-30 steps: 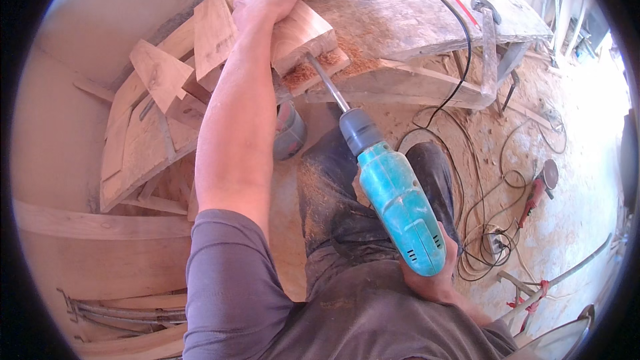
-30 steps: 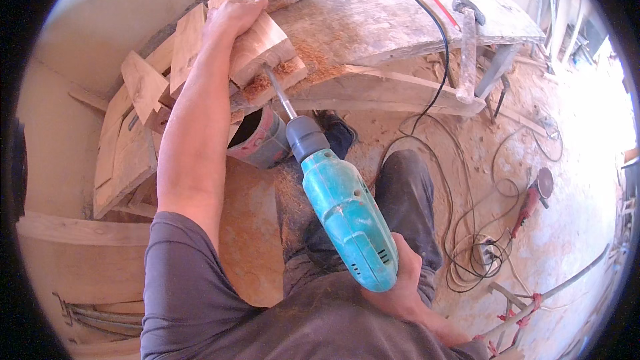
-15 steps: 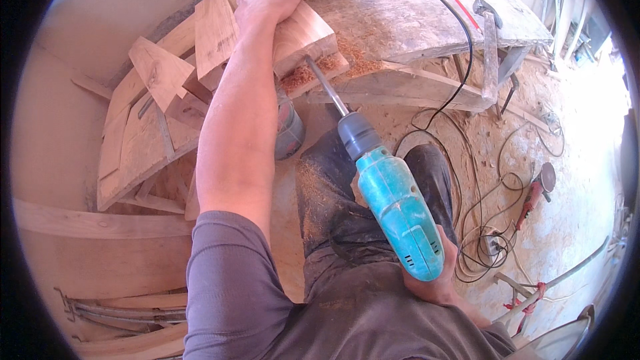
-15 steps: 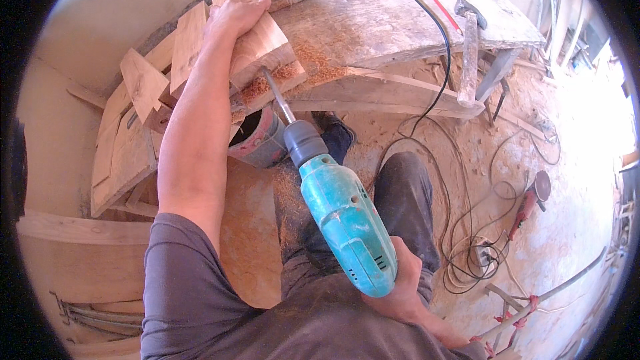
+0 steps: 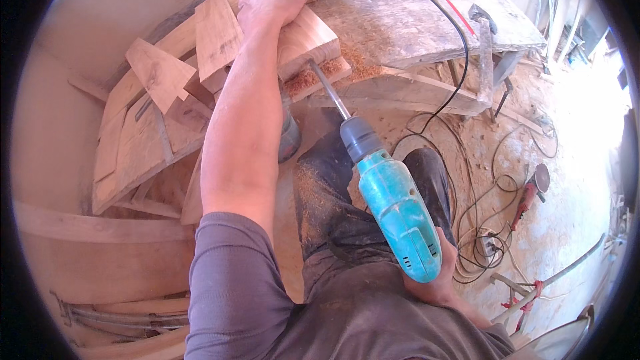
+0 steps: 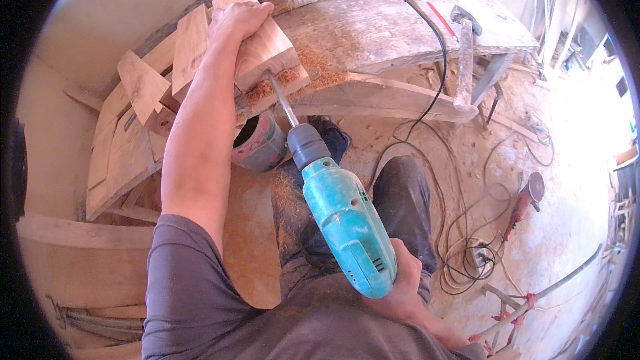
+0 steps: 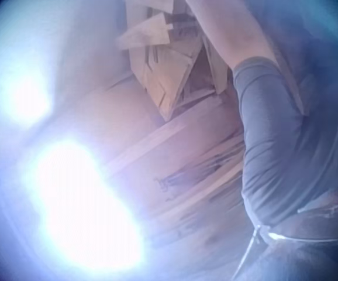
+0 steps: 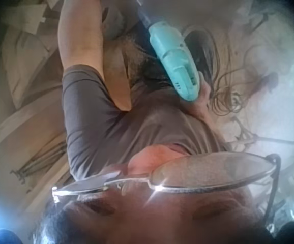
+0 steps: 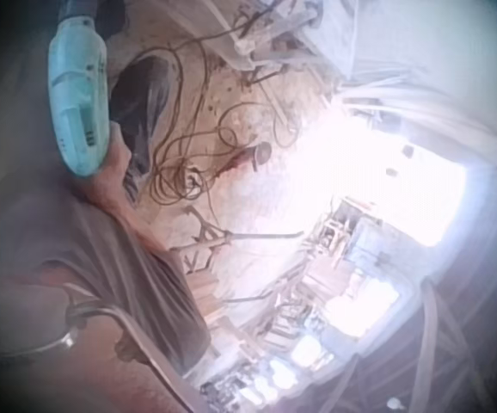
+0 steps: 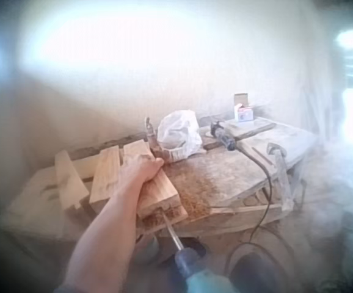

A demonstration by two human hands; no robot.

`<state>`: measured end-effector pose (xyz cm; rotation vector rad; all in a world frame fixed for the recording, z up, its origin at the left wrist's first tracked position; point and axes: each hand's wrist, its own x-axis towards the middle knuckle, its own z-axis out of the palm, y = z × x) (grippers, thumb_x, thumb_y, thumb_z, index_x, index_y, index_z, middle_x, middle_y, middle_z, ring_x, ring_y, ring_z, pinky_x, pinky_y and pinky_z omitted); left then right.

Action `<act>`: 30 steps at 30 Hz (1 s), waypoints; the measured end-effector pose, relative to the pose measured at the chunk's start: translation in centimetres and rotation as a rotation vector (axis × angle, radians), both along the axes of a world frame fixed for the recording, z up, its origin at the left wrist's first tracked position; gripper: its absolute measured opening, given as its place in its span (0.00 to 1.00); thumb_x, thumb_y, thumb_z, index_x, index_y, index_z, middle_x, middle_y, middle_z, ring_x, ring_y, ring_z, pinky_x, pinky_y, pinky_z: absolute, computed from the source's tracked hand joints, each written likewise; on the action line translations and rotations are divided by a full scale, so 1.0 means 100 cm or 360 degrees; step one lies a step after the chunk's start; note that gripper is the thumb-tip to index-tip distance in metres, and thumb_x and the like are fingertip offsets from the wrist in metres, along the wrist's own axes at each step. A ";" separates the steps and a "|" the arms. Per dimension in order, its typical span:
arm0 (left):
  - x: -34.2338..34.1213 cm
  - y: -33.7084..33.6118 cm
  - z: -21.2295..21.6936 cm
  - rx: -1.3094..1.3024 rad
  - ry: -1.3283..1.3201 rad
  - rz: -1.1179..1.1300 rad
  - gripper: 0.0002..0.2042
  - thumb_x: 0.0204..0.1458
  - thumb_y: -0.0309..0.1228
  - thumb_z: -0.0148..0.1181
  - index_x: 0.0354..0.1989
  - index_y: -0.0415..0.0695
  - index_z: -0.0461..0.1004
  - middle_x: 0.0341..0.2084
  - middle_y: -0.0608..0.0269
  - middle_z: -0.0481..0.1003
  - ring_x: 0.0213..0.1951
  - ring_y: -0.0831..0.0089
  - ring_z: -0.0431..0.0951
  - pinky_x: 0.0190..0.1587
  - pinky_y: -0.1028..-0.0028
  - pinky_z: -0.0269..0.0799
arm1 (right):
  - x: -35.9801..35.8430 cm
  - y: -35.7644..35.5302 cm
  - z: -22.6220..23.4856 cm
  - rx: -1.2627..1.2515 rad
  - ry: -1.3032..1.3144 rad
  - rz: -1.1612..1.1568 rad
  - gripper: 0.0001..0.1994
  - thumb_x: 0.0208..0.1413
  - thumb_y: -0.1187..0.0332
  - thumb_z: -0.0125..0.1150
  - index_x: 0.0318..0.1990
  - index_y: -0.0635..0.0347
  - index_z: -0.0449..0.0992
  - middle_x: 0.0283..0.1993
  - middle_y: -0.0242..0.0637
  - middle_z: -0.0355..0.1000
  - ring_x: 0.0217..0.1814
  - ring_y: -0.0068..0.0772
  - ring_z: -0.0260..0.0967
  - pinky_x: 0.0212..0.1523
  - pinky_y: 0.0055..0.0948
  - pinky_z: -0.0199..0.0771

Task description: The person drills holes into wooden planks using a corded drill. They measure and mark the wood with a square and pencil before drilling multiple holes in sequence.

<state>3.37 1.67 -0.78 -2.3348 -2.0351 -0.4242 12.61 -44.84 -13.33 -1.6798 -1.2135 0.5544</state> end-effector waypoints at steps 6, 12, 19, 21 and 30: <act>-0.002 -0.006 0.002 -0.0025 0.0053 -0.0032 0.30 0.58 0.64 0.44 0.64 0.66 0.75 0.64 0.67 0.73 0.68 0.53 0.66 0.67 0.58 0.64 | 0.006 -0.004 -0.004 0.0020 -0.0019 0.0050 0.16 0.43 0.74 0.76 0.38 0.64 0.74 0.29 0.41 0.78 0.30 0.32 0.79 0.34 0.29 0.76; -0.004 0.000 0.000 0.0072 0.0022 0.0016 0.32 0.57 0.64 0.46 0.62 0.60 0.76 0.63 0.63 0.73 0.68 0.53 0.67 0.67 0.59 0.65 | 0.011 -0.006 -0.009 0.0019 0.0001 0.0081 0.17 0.42 0.75 0.75 0.39 0.64 0.74 0.30 0.41 0.79 0.31 0.31 0.79 0.34 0.29 0.75; -0.001 0.002 -0.005 0.0084 -0.0045 -0.0019 0.36 0.56 0.66 0.51 0.60 0.48 0.78 0.62 0.54 0.74 0.67 0.54 0.67 0.66 0.62 0.67 | 0.007 0.001 0.003 0.0027 -0.0011 0.0025 0.16 0.42 0.75 0.74 0.38 0.64 0.74 0.29 0.40 0.78 0.30 0.29 0.78 0.34 0.29 0.74; -0.002 0.000 -0.002 0.0049 -0.0065 -0.0014 0.36 0.56 0.66 0.51 0.60 0.48 0.78 0.62 0.54 0.74 0.67 0.54 0.67 0.66 0.62 0.66 | 0.008 0.000 0.002 0.0017 -0.0006 0.0043 0.15 0.42 0.76 0.74 0.37 0.64 0.74 0.29 0.40 0.77 0.30 0.29 0.78 0.34 0.29 0.74; -0.001 0.002 -0.004 0.0057 -0.0069 -0.0020 0.37 0.56 0.66 0.51 0.61 0.47 0.77 0.63 0.52 0.72 0.68 0.53 0.67 0.67 0.62 0.66 | 0.009 0.001 0.001 -0.0014 0.0044 0.0022 0.15 0.41 0.76 0.74 0.37 0.64 0.73 0.28 0.41 0.77 0.29 0.30 0.77 0.33 0.28 0.73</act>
